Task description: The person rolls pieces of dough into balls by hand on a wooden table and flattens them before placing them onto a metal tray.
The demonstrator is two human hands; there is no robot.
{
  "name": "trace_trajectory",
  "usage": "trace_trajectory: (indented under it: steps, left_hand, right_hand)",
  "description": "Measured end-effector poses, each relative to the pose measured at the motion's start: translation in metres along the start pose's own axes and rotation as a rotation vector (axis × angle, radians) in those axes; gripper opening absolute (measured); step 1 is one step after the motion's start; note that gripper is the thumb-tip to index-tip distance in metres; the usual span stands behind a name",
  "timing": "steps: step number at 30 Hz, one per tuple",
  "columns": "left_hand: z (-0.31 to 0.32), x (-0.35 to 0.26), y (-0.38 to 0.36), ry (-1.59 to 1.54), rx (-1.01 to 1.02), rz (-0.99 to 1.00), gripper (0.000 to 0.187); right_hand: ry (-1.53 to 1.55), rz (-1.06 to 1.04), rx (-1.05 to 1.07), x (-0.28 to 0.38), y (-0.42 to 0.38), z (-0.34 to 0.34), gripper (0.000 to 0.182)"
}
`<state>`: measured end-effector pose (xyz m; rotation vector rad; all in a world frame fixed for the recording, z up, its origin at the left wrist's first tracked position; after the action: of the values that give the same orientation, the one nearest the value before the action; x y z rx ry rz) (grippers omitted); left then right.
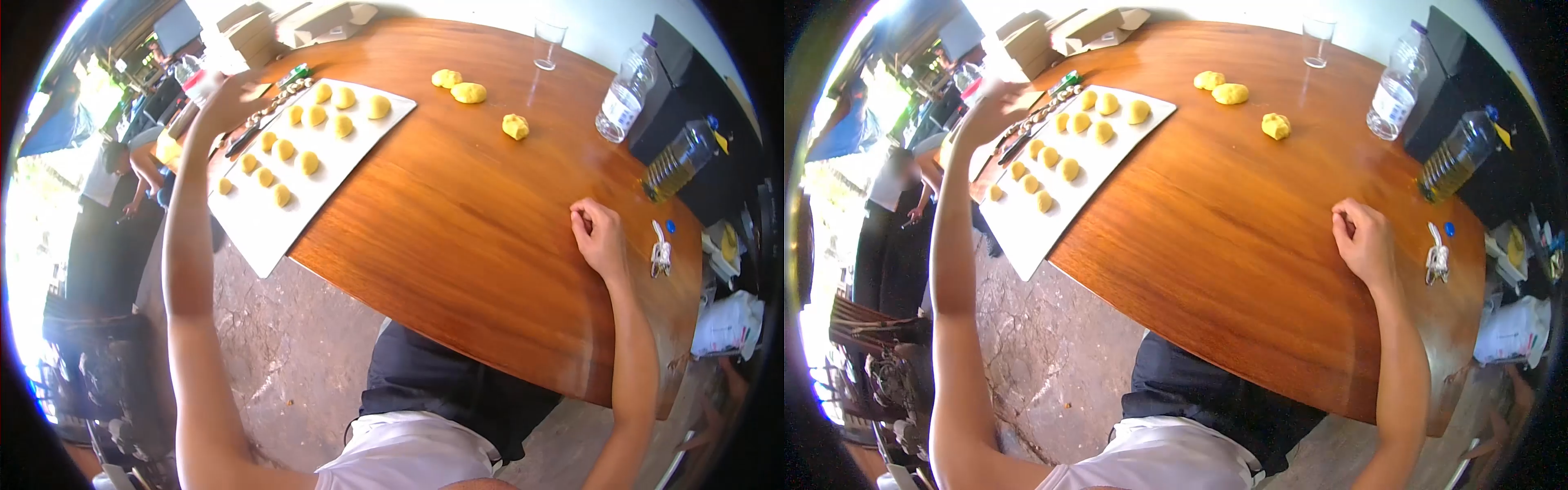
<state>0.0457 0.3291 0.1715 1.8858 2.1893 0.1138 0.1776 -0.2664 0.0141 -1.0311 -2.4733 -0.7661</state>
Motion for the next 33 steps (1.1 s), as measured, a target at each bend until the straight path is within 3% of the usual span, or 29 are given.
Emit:
trace_trajectory:
  steps: [3, 5, 6, 8, 9, 10, 11, 12, 15, 19, 21, 25, 28, 30, 33]
  left_hand:
    - [0.026, -0.129, 0.058, -0.144, 0.203, 0.236, 0.045]
    - [0.093, -0.223, 0.115, -0.221, 0.381, 0.380, 0.049]
    - [0.114, -0.258, 0.120, -0.207, 0.370, 0.379, 0.058]
    - [0.188, -0.300, 0.146, -0.204, 0.151, 0.432, 0.074]
    - [0.232, -0.317, 0.154, -0.257, 0.174, 0.325, 0.065]
    - [0.277, -0.333, 0.148, -0.076, 0.054, 0.362, 0.056]
    - [0.283, -0.346, 0.131, -0.145, -0.068, 0.282, 0.050]
    - [0.280, -0.358, 0.119, -0.209, -0.199, 0.204, 0.044]
    - [0.265, -0.348, 0.111, -0.365, -0.181, 0.381, 0.038]
    - [0.235, -0.356, 0.068, -0.582, -0.113, 0.292, 0.021]
    - [0.232, -0.351, 0.054, -1.188, 0.216, -0.103, 0.028]
    - [0.216, -0.376, 0.018, -1.477, 0.140, -0.126, 0.042]
    - [0.206, -0.392, 0.009, -1.635, 0.272, -0.220, 0.045]
    - [0.208, -0.390, 0.012, -1.839, 0.614, -0.224, 0.040]
    - [0.186, -0.414, -0.005, -1.972, 0.653, -0.214, 0.031]
  right_hand:
    - [0.037, -0.056, -0.041, -0.010, -0.001, 0.001, 0.003]
    - [0.051, -0.109, -0.088, -0.024, -0.008, -0.002, 0.002]
    - [0.057, -0.132, -0.091, -0.023, -0.001, 0.002, 0.003]
    - [0.152, -0.125, -0.089, -0.024, 0.000, 0.001, 0.003]
    - [0.149, -0.103, -0.099, -0.025, 0.001, -0.001, 0.003]
    - [0.173, -0.095, -0.083, -0.027, 0.001, -0.001, 0.003]
    - [0.198, -0.091, -0.068, -0.029, 0.000, -0.002, 0.004]
    - [0.198, -0.081, -0.084, -0.031, 0.000, -0.004, 0.004]
    - [0.181, -0.103, -0.037, -0.029, -0.001, -0.005, 0.003]
    - [0.206, -0.112, -0.055, -0.033, 0.001, -0.002, 0.003]
    - [0.231, -0.079, -0.025, -0.034, 0.003, 0.000, 0.003]
    - [0.246, -0.103, -0.031, -0.034, 0.002, -0.001, 0.003]
    - [0.240, -0.107, -0.048, -0.031, 0.001, -0.002, 0.003]
    - [0.170, -0.125, -0.041, -0.029, 0.000, -0.003, 0.005]
    - [0.042, -0.155, -0.093, -0.025, -0.002, -0.002, 0.006]
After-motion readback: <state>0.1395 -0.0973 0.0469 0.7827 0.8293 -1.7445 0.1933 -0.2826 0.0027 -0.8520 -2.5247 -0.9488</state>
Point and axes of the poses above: each hand's wrist, its own y-axis towards the middle knuckle, its own z-axis out of the palm, x = y × z, the point moved 1 cm from there along y, towards the middle knuckle, and after that the axes turned 7 degrees about x, right-handed, at the moved point
